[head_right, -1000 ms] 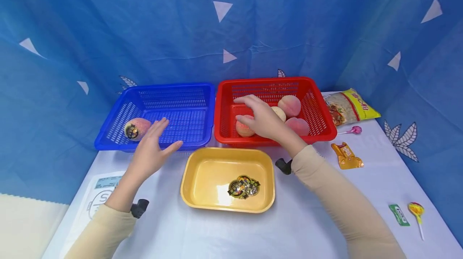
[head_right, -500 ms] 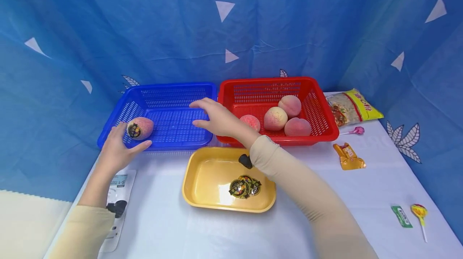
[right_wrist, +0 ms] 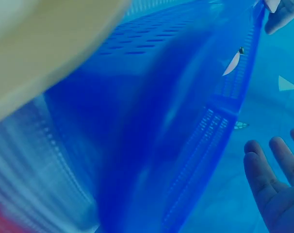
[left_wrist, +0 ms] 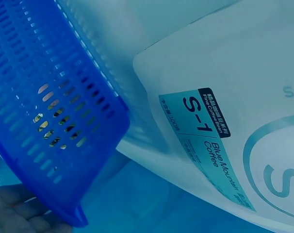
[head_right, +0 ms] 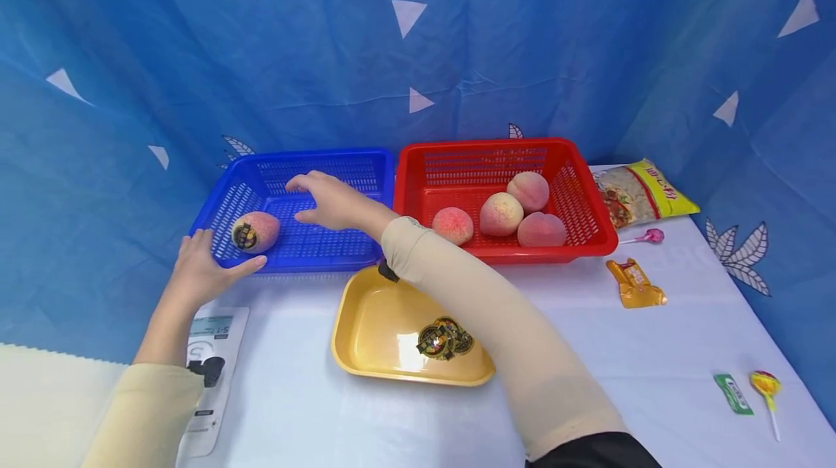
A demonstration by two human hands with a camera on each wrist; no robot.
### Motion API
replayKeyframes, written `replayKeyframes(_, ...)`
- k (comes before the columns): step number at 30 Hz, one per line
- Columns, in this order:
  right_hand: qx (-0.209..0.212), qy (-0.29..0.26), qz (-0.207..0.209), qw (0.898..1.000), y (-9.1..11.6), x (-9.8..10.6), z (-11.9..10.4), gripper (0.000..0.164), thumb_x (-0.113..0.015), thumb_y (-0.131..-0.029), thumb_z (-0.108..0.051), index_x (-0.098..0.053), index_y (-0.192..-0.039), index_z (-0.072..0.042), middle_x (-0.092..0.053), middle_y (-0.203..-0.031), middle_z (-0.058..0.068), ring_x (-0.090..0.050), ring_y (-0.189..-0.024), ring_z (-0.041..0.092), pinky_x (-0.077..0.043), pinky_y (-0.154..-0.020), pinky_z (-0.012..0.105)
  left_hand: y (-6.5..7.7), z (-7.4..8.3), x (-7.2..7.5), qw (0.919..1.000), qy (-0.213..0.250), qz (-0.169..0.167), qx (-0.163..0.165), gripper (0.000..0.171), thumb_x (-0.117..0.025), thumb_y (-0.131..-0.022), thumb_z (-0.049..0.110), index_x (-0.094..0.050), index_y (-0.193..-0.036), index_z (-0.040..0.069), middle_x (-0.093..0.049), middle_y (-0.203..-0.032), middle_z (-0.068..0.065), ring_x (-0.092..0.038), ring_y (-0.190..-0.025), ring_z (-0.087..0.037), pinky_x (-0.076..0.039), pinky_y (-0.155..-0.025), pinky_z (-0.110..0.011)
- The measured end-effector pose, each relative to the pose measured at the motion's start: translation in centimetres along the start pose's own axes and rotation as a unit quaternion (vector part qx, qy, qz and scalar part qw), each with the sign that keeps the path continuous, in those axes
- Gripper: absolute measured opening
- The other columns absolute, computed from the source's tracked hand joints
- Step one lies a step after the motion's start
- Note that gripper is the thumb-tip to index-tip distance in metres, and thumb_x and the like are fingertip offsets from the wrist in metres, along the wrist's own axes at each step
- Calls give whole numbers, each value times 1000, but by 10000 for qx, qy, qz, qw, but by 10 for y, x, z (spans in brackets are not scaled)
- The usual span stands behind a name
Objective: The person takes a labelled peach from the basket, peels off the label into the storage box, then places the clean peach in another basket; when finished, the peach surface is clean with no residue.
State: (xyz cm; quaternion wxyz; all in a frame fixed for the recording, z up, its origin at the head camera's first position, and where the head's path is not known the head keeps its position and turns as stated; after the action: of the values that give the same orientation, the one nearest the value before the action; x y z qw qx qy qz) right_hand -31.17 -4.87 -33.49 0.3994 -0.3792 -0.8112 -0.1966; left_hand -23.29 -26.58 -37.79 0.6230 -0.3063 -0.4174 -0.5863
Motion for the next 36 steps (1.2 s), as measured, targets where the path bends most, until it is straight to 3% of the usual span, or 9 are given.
replayKeyframes(9,-63,604,-363,9975,-32,-9,-10,55,-62,-98,-30,-43,-149,-20,-46,-150,2,-44,-140,18,-40,-116,32,-1,-8,1,9993,-90,-167,323,137,-67,-76,74,8,-153,-10,11,-158,-37,11,-146,-56,-16,-103,-82)
replayKeyframes(17,302,1116,-785,9902,-48,-19,-17,54,-61,-99,-29,-43,-149,-20,-44,-153,2,-41,-143,17,-36,-118,30,-2,-10,-2,9993,-116,-107,343,139,-68,-75,74,11,-153,-10,12,-157,-39,5,-144,-60,-20,-102,-81)
replayKeyframes(21,485,1502,-1023,9822,-54,-26,-21,55,-62,-99,-27,-42,-150,-21,-43,-154,0,-39,-144,16,-35,-119,28,-2,-11,-4,9992,-113,-128,360,140,-68,-75,75,11,-153,-10,13,-157,-39,2,-144,-62,-21,-102,-81)
replayKeyframes(29,582,2510,-1396,9561,-66,-46,-24,64,-64,-97,-25,-36,-154,-25,-35,-161,-4,-33,-149,16,-33,-120,32,-1,-12,-4,9994,-169,-135,268,140,-67,-74,76,8,-153,-12,10,-157,-40,1,-144,-62,-21,-102,-81)
replayKeyframes(36,643,2636,-1517,9505,-75,-57,-24,68,-66,-95,-22,-33,-154,-29,-33,-161,-8,-34,-148,13,-35,-120,31,-1,-11,-4,9993,-237,-146,242,140,-65,-74,78,8,-153,-11,9,-158,-39,-1,-144,-62,-22,-101,-81)
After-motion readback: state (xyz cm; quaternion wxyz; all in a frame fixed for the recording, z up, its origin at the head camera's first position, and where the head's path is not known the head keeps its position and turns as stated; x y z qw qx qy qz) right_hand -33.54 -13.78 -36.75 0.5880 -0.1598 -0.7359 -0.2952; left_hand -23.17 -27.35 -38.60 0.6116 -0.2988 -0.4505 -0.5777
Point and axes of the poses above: each hand's wrist, its own y-axis away from the middle knuckle, its own x-axis out of the back of the hand, z = x × y, the point moved 6 cm from there along -y, towards the middle knuckle
